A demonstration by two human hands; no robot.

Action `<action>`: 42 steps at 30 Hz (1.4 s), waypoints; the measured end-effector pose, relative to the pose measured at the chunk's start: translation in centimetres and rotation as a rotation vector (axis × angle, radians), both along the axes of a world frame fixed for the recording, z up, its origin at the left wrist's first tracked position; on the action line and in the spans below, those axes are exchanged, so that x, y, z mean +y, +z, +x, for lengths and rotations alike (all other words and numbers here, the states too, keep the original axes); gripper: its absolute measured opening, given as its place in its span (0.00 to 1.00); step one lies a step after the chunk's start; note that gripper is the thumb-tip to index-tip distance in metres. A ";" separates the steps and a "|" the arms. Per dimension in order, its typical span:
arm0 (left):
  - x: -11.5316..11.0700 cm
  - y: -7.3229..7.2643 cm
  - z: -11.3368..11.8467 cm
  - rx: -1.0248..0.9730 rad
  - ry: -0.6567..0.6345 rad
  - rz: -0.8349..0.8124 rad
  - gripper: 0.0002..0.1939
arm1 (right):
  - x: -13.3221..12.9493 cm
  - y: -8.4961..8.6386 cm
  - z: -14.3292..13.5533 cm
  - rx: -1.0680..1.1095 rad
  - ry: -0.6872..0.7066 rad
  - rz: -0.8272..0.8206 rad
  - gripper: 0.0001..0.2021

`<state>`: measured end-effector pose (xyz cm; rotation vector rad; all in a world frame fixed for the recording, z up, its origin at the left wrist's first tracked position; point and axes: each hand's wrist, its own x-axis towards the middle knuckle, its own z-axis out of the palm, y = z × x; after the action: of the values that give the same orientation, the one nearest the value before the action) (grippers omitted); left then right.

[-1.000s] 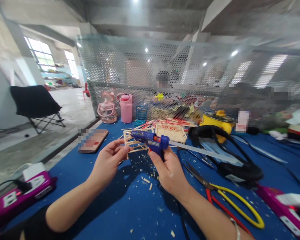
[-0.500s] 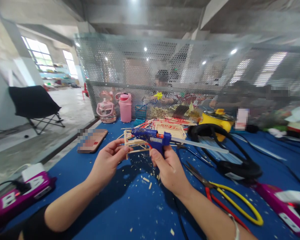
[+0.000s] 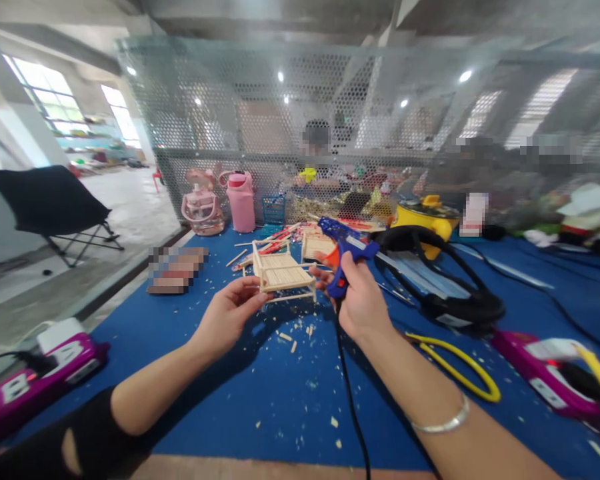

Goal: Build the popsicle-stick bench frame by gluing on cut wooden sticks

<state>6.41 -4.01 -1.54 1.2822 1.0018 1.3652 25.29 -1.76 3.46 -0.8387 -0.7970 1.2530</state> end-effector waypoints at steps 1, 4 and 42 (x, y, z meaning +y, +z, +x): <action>-0.1 -0.1 0.1 0.015 -0.013 -0.022 0.11 | 0.1 -0.2 -0.1 0.006 0.011 -0.010 0.08; -0.5 0.4 0.0 -0.064 -0.024 -0.158 0.11 | 0.4 -0.8 -0.2 0.007 0.021 0.015 0.07; -1.3 4.1 -0.8 -0.404 0.160 -0.224 0.11 | -10.6 -2.3 6.0 -1.272 -0.218 0.329 0.20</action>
<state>5.65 -5.28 2.55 0.7337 0.9546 1.5098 31.25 -12.38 1.19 -1.3843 -1.7822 0.2411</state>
